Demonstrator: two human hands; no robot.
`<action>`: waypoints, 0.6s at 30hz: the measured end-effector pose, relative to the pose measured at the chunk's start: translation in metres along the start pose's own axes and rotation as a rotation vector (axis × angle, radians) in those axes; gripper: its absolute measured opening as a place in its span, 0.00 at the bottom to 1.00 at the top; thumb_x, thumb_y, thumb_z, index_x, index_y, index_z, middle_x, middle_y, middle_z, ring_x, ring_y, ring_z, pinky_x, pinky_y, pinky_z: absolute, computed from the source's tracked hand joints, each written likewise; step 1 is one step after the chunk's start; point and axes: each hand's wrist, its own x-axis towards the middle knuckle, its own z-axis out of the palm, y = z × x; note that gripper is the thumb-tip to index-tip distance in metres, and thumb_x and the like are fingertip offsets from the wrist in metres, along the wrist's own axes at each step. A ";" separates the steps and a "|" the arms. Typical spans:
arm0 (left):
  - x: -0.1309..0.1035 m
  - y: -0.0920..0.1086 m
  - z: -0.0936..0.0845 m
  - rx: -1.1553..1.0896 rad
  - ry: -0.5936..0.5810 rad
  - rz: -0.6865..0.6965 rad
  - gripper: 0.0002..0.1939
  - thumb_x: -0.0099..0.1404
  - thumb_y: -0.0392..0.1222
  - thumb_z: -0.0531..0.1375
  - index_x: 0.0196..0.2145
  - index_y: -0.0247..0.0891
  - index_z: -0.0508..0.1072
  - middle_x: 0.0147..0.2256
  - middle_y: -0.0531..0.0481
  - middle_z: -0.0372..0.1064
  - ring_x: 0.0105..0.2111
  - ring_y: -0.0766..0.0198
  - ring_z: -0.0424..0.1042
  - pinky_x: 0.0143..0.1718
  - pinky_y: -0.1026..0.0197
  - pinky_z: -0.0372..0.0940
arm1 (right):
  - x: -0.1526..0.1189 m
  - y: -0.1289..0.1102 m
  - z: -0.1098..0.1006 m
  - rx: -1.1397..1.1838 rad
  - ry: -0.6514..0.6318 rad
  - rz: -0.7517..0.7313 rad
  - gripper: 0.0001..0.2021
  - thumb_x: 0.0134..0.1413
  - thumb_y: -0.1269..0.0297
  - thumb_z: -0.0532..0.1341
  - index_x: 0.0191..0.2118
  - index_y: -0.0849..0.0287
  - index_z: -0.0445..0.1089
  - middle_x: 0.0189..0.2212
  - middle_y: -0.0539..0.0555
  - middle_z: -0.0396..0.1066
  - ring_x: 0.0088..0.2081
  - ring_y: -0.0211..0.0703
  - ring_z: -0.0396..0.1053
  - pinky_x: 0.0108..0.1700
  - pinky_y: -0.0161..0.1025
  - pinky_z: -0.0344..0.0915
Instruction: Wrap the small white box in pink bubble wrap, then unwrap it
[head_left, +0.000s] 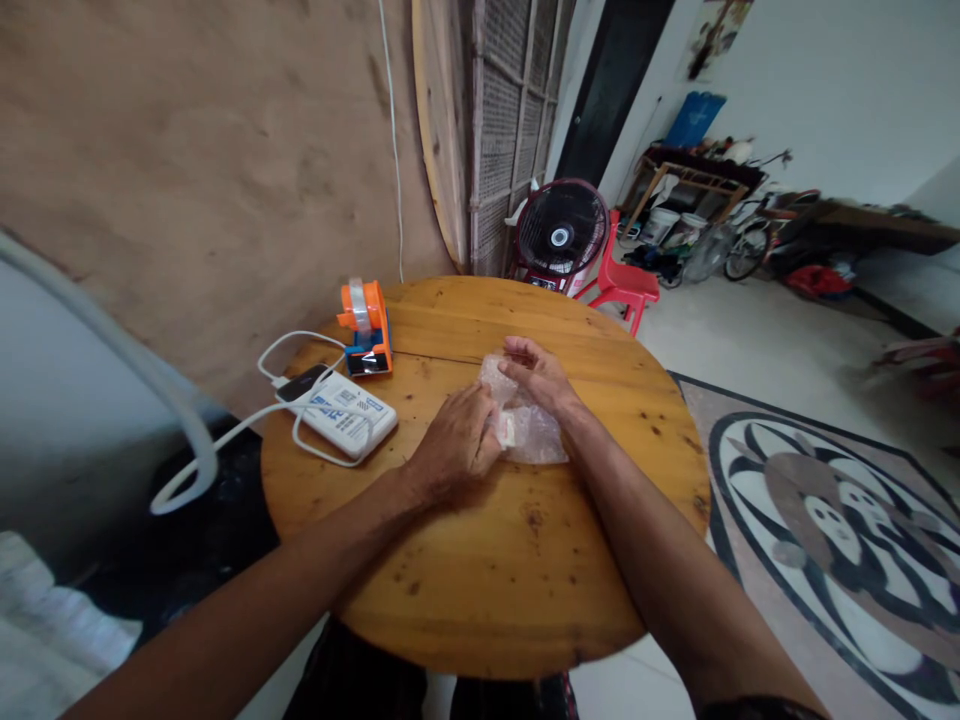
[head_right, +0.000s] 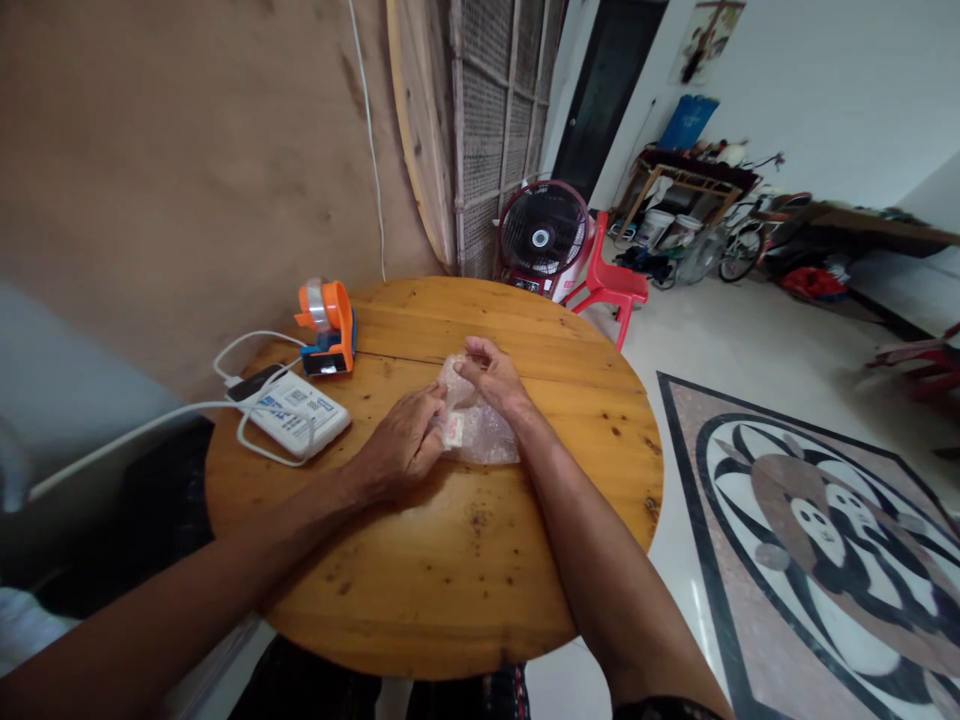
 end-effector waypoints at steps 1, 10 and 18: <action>0.000 0.000 0.000 0.002 -0.001 -0.001 0.06 0.62 0.35 0.49 0.37 0.37 0.63 0.44 0.36 0.69 0.49 0.51 0.67 0.53 0.44 0.62 | 0.000 0.001 0.000 -0.071 0.019 -0.020 0.24 0.41 0.57 0.68 0.47 0.57 0.68 0.47 0.57 0.70 0.46 0.45 0.69 0.53 0.46 0.65; -0.002 -0.004 0.006 0.042 0.054 0.051 0.08 0.61 0.33 0.50 0.39 0.38 0.64 0.47 0.38 0.68 0.53 0.50 0.65 0.57 0.43 0.61 | 0.001 0.012 0.002 -0.275 0.054 -0.044 0.23 0.47 0.58 0.62 0.51 0.58 0.66 0.26 0.46 0.64 0.25 0.36 0.61 0.31 0.38 0.67; 0.000 -0.007 0.004 0.020 0.035 0.046 0.09 0.61 0.35 0.51 0.39 0.36 0.66 0.48 0.37 0.68 0.54 0.49 0.65 0.58 0.43 0.59 | 0.006 0.005 0.013 -0.679 0.035 -0.114 0.18 0.49 0.70 0.58 0.49 0.60 0.70 0.25 0.48 0.69 0.27 0.39 0.66 0.36 0.38 0.64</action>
